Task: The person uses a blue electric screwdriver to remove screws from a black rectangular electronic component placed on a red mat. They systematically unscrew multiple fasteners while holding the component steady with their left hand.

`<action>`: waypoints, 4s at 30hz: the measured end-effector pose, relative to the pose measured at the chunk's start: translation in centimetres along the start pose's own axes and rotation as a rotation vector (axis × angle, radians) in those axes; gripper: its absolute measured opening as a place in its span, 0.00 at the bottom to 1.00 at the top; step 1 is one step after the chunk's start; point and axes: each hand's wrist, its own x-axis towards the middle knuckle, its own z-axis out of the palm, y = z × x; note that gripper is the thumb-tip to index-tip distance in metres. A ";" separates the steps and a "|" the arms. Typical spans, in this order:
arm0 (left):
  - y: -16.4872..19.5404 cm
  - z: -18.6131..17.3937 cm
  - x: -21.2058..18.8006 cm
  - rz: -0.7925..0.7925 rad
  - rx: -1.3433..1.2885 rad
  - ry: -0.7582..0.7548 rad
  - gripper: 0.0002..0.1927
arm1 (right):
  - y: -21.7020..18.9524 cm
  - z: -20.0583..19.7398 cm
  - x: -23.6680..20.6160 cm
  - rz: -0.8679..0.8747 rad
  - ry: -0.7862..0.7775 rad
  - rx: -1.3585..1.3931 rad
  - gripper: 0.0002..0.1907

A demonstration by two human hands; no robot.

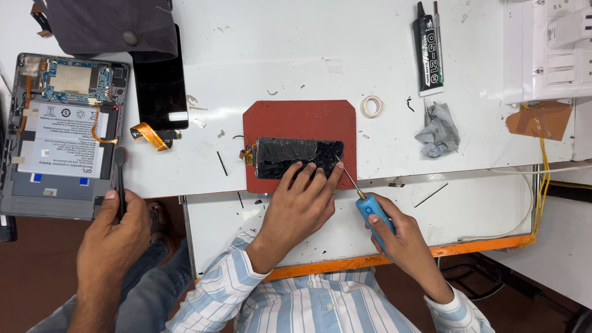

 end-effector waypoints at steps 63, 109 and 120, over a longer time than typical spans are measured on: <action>0.5 0.6 0.0 0.026 0.072 -0.047 0.34 | -0.9 -0.1 0.6 -0.031 0.033 -0.096 0.27; 0.7 0.6 0.0 -0.001 0.016 -0.007 0.31 | -1.6 0.4 0.2 -0.084 0.088 -0.112 0.26; 0.8 0.8 -0.1 -0.004 0.031 -0.006 0.31 | -0.6 2.0 0.1 -0.069 0.083 0.035 0.26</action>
